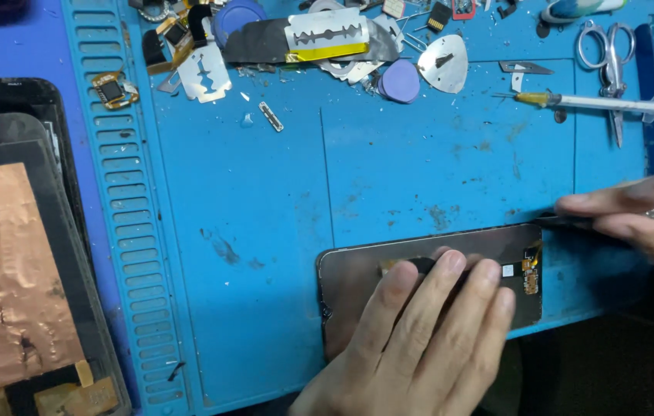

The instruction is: Cleaning a replacement smartphone screen and using a precision tool to scrape away excess adhesive from the edges.

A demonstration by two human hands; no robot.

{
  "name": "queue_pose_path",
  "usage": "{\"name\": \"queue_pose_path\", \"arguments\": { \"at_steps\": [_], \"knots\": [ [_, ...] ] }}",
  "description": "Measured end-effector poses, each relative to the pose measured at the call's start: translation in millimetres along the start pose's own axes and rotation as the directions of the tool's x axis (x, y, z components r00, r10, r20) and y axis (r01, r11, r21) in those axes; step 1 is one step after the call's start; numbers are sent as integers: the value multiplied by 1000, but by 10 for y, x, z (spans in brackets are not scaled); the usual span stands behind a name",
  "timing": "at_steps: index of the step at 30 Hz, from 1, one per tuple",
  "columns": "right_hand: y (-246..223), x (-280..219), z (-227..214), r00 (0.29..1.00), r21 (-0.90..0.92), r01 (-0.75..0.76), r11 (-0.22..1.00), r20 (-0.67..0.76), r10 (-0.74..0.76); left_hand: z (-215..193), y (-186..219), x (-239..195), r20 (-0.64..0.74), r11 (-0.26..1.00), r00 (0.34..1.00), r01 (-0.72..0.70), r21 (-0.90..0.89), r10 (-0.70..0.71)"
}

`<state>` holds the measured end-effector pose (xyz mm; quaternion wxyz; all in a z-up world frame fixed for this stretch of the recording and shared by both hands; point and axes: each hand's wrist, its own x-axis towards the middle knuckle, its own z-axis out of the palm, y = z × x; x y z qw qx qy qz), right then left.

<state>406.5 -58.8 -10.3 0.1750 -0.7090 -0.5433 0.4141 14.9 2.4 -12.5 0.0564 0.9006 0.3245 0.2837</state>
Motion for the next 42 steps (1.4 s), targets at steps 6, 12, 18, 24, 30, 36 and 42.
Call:
{"name": "queue_pose_path", "arguments": {
  "at_steps": [6,12,18,24,30,36,42],
  "knots": [
    [355,-8,-107,981,28,-183,983,-52,185,72,11,1,-39,998,999,0,-68,-2],
    [-304,48,46,981,1,184,983,-62,-183,118,41,-22,1,999,1000,-15,-33,15],
    [-752,165,183,881,-150,468,871,4,-472,171,73,-34,-2,1000,1000,7,18,-7],
    [-583,177,34,991,-97,130,987,6,-130,157,62,-43,47,1000,999,-8,19,7],
    [-920,302,185,878,-142,479,866,95,-470,129,69,-34,38,999,999,-12,42,10],
    [-519,347,15,875,-87,480,873,122,-469,119,44,-49,3,1000,1000,11,6,-11],
    [-909,332,204,914,-120,406,906,67,-401,57,24,-17,-79,998,996,29,-48,-33]
  ]
}}
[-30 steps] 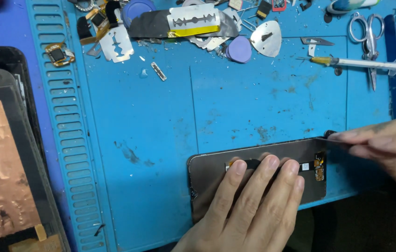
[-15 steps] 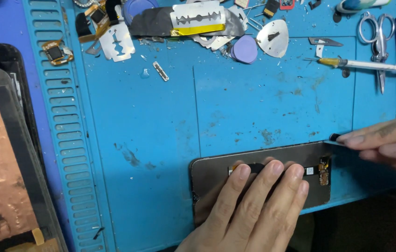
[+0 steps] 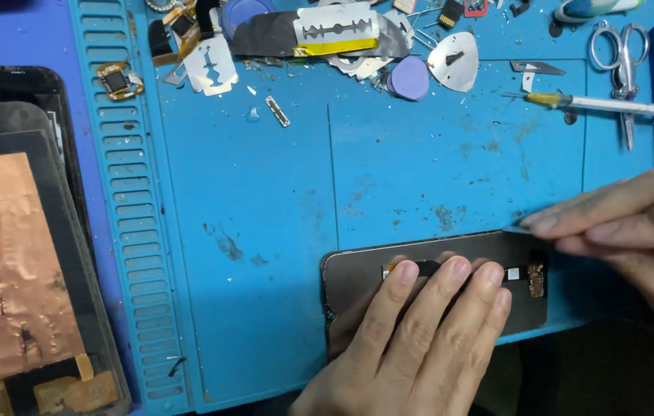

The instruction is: Cleaning a replacement smartphone screen and using a precision tool to scrape away excess adhesive from the edges.

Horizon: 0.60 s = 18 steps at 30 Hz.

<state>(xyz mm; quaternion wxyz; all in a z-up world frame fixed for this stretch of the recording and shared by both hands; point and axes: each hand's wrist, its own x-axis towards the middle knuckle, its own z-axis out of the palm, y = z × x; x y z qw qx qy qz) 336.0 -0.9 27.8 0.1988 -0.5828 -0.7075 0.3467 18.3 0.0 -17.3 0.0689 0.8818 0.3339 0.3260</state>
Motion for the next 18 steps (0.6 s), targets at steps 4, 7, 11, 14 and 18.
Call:
{"name": "queue_pose_path", "arguments": {
  "at_steps": [4,7,11,14,18],
  "knots": [
    [1468,-444,-416,998,152,-55,987,46,49,-37,-14,-10,66,996,998,8,-83,-3],
    [1011,-417,-306,999,118,-43,992,34,39,14,9,-17,55,996,998,3,-88,2],
    [332,-214,-114,1000,19,-29,999,-7,29,7,14,-6,81,996,997,-7,-85,14],
    [398,-343,-182,1000,-7,8,1000,-13,-8,30,26,-34,105,996,994,-17,-83,25],
    [197,-192,-95,999,13,-48,999,-17,48,-11,0,1,87,998,996,-10,-65,16]
  ]
}}
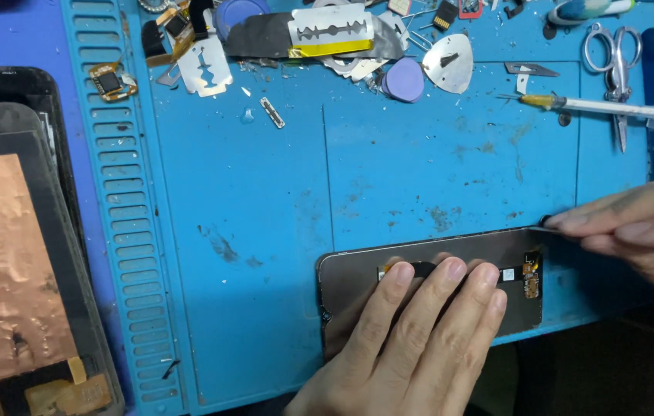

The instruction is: Cleaning a replacement smartphone screen and using a precision tool to scrape away excess adhesive from the edges.

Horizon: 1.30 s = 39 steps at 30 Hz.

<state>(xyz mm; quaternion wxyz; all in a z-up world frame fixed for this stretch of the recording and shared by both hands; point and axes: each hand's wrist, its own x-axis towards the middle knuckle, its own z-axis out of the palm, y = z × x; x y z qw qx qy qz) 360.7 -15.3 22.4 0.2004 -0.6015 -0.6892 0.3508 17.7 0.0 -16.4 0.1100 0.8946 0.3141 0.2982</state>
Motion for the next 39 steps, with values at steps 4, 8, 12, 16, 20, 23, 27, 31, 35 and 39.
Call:
{"name": "queue_pose_path", "arguments": {
  "at_steps": [4,8,12,16,20,23,27,31,35,39],
  "knots": [
    [-280,194,168,999,65,52,997,-18,-51,-38,-4,21,-30,1000,1000,0,7,1],
    [556,-97,-224,997,176,-19,984,72,6,-44,-30,-12,-68,1000,998,5,3,-5],
    [-589,434,255,999,36,24,999,44,-26,-85,-27,20,-100,1000,995,9,-24,-11],
    [-435,274,275,1000,73,-18,997,5,18,-84,-29,-13,-120,1000,992,27,-14,-28],
    [-504,425,299,993,159,99,982,53,-108,-74,-18,-31,-149,999,988,49,2,-48],
    [-1060,613,422,994,-20,83,996,77,-81,-65,-10,-7,-167,998,984,63,-19,-65],
    [-452,387,277,984,104,-177,979,1,178,-109,-42,-42,-130,993,990,49,-107,-63],
    [-1000,681,449,994,-46,70,996,85,-66,-116,-17,-13,-147,996,986,66,-64,-75],
    [-547,373,289,1000,63,-1,998,14,0,-105,-28,-51,-137,992,987,64,-107,-79],
    [-913,679,369,984,-9,33,999,178,-31,-150,-29,-20,-160,991,983,70,-113,-87]
  ]
}}
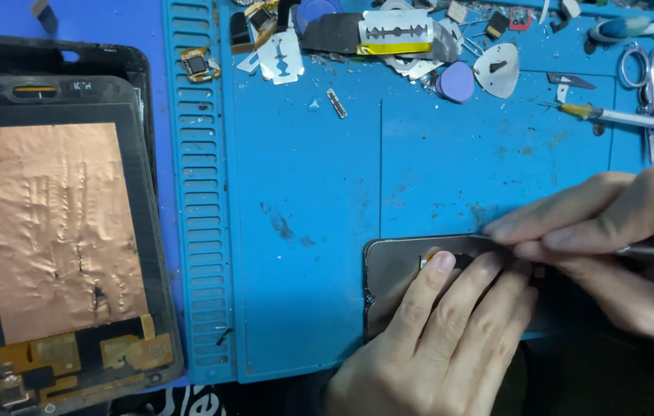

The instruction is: Cleaning a replacement smartphone screen and using a precision tool to scrape away excess adhesive from the edges.

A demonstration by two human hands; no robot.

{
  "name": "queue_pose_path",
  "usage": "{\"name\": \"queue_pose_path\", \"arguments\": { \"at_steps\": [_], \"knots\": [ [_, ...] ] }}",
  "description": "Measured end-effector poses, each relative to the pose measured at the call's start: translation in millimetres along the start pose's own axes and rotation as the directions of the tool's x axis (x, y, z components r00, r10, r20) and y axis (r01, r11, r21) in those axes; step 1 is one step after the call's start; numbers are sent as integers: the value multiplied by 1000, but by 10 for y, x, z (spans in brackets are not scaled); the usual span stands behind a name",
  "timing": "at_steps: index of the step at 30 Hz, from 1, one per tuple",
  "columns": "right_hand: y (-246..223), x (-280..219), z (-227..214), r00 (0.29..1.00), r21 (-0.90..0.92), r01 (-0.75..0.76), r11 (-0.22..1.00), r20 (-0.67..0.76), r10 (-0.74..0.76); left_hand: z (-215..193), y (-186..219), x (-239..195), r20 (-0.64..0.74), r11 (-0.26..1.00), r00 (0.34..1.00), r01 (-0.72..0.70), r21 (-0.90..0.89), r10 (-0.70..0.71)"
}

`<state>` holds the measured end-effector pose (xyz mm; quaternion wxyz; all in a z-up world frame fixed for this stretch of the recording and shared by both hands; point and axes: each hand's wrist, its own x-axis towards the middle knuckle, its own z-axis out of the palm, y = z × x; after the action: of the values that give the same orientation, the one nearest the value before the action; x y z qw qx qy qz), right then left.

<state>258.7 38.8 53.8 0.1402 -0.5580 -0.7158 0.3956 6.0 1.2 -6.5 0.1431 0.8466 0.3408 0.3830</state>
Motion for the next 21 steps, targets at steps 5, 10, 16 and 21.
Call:
{"name": "queue_pose_path", "arguments": {
  "at_steps": [5,10,16,21],
  "knots": [
    [469,-293,-44,989,116,-22,993,-142,38,-18,1,-27,47,996,999,27,-82,-23],
    [-204,67,147,993,-15,28,1000,-116,-29,-17,1,7,7,1000,1000,11,-28,-11],
    [277,-173,-11,994,40,14,999,-113,-9,27,-28,-53,-10,999,1000,3,-38,-3],
    [-4,-40,49,995,-76,86,993,-43,-90,14,16,-11,-10,999,1000,29,-14,-30]
  ]
}}
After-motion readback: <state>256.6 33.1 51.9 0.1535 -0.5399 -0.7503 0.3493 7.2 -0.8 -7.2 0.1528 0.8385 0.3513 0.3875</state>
